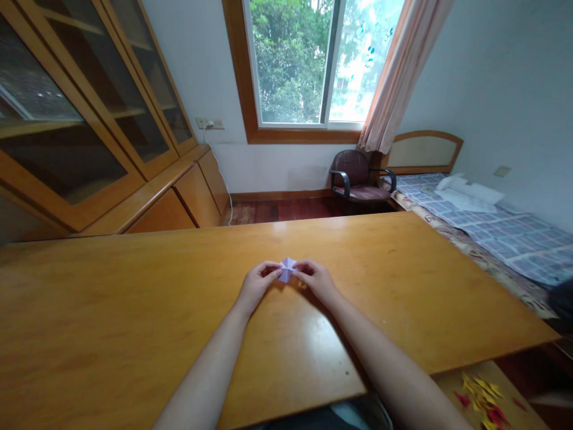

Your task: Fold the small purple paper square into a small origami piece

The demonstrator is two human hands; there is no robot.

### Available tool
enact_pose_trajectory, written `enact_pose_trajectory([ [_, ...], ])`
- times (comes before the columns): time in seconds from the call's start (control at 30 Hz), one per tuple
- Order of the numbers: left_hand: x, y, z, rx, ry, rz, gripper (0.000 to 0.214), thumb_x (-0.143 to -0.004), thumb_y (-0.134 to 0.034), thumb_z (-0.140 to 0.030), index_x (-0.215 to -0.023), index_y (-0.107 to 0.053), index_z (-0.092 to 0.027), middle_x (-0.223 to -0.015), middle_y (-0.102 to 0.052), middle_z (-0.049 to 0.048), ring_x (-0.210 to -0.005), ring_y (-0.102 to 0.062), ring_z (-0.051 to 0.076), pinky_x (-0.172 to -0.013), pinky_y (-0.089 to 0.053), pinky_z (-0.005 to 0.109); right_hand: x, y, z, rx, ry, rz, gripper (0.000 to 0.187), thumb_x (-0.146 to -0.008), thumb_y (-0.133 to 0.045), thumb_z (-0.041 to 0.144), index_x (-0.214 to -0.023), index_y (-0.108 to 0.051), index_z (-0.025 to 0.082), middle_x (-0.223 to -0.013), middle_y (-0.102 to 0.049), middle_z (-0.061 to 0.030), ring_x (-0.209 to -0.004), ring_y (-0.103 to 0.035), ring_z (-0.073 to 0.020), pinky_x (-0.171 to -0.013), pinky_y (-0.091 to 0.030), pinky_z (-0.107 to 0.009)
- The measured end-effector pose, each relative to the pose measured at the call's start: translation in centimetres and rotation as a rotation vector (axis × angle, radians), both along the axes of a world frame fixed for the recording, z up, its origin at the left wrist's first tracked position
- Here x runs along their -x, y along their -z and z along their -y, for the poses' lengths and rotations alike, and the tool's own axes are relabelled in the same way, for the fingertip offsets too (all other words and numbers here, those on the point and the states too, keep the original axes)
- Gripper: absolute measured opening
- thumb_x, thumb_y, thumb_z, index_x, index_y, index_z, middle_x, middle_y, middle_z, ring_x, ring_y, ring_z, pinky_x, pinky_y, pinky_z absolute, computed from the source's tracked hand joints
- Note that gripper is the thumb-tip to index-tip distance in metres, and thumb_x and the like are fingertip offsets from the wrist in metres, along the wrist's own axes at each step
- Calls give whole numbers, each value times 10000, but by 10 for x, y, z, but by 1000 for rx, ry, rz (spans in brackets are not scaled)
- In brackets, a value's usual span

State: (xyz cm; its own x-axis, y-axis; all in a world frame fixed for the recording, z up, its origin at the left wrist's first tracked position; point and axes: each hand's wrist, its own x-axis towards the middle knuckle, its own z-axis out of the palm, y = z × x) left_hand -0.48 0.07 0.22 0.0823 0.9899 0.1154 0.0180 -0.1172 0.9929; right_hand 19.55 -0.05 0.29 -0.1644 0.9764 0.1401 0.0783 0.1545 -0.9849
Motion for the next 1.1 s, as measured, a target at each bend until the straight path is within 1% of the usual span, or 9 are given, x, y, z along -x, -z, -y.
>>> enact_pose_trajectory([
  [0.07, 0, 0, 1, 0, 27, -10, 257, -744, -764, -375, -905, -726, -179, -933, -758, 57, -897, -698, 214, -875, -531, 345, 0, 0, 1, -16, -6, 14, 257, -768, -719, 398, -920, -709, 191, -767, -685, -16, -683, -595, -152, -656, -471, -280],
  [0.27, -2, -4, 5, -12, 75, -41, 243, -769, -746, -372, -919, -725, -182, -945, -759, 57, -910, -702, 220, -879, -534, 344, 1, 2, 3, -99, -11, 75, 217, -803, -697, 352, -951, -711, 193, -790, -694, -19, -714, -624, -154, -698, -496, -282],
  [0.47, -4, -7, 8, -52, 72, -108, 216, -801, -714, -377, -911, -742, -193, -939, -761, 57, -909, -699, 221, -882, -528, 337, 1, 0, 5, -138, -29, 139, 200, -832, -679, 337, -969, -726, 200, -770, -704, -22, -673, -620, -153, -650, -482, -269],
  [0.63, -6, -9, 10, -70, 64, -130, 198, -807, -704, -375, -891, -750, -201, -925, -760, 55, -898, -692, 221, -870, -526, 336, 1, -3, 7, -167, -9, 216, 161, -844, -665, 310, -925, -747, 198, -764, -715, -32, -675, -623, -161, -667, -481, -277],
  [0.77, -7, -13, 10, -136, 50, -207, 163, -815, -698, -349, -864, -757, -206, -876, -726, 48, -836, -664, 198, -792, -514, 301, 0, -2, 6, -244, 22, 293, 150, -850, -653, 301, -892, -754, 198, -719, -697, -30, -629, -590, -154, -633, -453, -269],
  [0.87, -6, -14, 9, -221, 28, -287, 149, -829, -691, -342, -859, -761, -213, -823, -647, 33, -747, -599, 161, -693, -480, 264, 1, -1, 5, -272, 29, 326, 158, -860, -644, 305, -887, -755, 196, -709, -693, -32, -619, -583, -153, -619, -440, -266],
  [0.93, -5, -12, 8, -269, 23, -310, 138, -835, -690, -338, -870, -763, -225, -832, -597, 26, -732, -568, 147, -663, -466, 251, 1, -2, 6, -268, 17, 333, 172, -867, -642, 327, -886, -755, 198, -719, -700, -37, -623, -589, -155, -614, -438, -267],
  [1.03, -4, -9, 8, -313, 7, -322, 123, -832, -693, -339, -847, -759, -236, -914, -574, 41, -824, -582, 163, -686, -488, 256, 3, -5, 7, -264, 1, 333, 202, -871, -647, 374, -870, -753, 202, -742, -715, -45, -641, -602, -161, -623, -446, -271],
  [1.1, -3, -7, 7, -337, -19, -332, 116, -823, -701, -338, -818, -750, -234, -1025, -587, 63, -950, -593, 192, -778, -512, 292, 3, -6, 8, -270, -7, 327, 211, -875, -646, 385, -869, -754, 204, -748, -718, -46, -646, -603, -161, -634, -453, -275],
])
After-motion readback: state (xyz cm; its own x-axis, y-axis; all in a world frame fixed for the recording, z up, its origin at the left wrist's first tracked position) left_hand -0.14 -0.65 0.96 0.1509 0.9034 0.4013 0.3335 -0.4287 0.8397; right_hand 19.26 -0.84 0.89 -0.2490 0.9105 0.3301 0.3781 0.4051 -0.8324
